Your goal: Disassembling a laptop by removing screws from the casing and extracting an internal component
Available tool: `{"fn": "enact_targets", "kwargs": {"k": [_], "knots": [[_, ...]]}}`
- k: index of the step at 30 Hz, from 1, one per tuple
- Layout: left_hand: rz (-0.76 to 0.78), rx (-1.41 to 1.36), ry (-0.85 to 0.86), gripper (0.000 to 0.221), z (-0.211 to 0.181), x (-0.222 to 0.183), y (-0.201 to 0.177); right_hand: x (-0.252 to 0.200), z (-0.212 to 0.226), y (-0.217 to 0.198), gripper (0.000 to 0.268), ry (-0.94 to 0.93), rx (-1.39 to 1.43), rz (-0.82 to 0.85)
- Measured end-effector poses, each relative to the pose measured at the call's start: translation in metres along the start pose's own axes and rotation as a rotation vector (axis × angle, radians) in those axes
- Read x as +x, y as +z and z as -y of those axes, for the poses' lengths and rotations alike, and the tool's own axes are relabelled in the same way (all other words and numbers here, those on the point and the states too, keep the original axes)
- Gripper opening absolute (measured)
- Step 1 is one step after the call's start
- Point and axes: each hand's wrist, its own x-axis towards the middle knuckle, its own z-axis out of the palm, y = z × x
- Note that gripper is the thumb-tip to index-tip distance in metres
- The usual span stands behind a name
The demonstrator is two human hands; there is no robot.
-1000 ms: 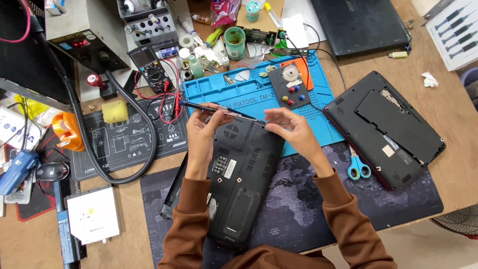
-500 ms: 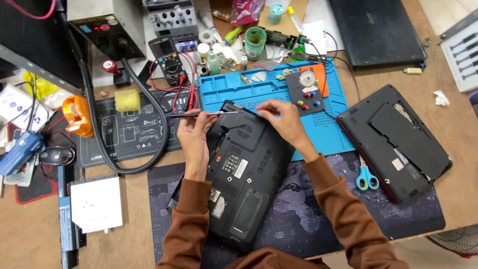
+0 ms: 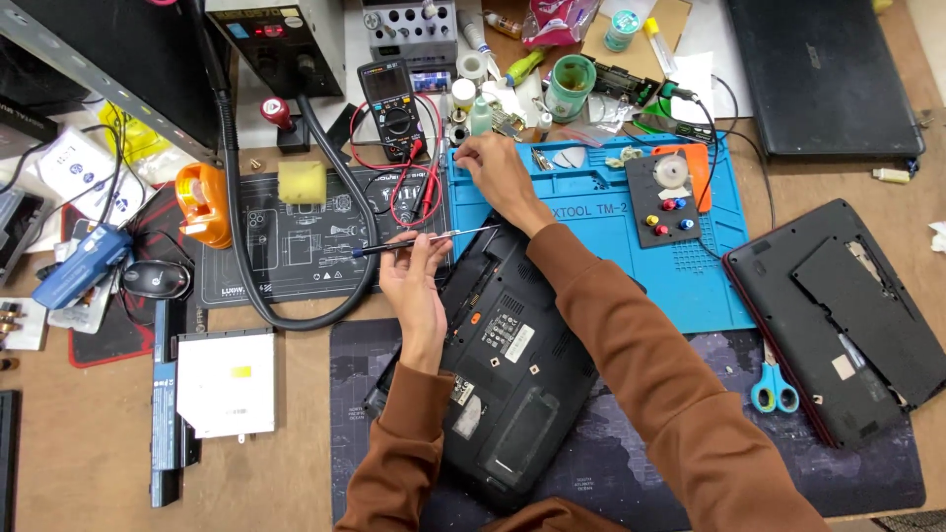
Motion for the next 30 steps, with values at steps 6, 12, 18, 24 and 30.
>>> {"fn": "enact_targets", "kwargs": {"k": [6,12,18,24,30], "knots": [[0.010,-0.017,-0.007,0.021,-0.007,-0.004,0.004,-0.004,0.002,-0.005,0.020,-0.002,0.069,0.003],[0.048,0.011,0.058,0.016,-0.017,-0.012,0.012,-0.046,0.020,-0.043,0.023,0.163,0.403,-0.017],[0.162,0.072,0.236,0.019,-0.034,-0.046,0.042,-0.121,0.105,-0.079,0.082,0.671,0.871,-0.046],[0.568,0.592,0.754,0.017,-0.033,-0.090,0.067,-0.148,0.091,-0.096,0.042,0.530,1.122,-0.035],[1.061,0.987,1.000,0.057,0.013,-0.108,0.065,-0.192,0.033,-0.156,0.034,0.418,0.761,-0.273]]}}
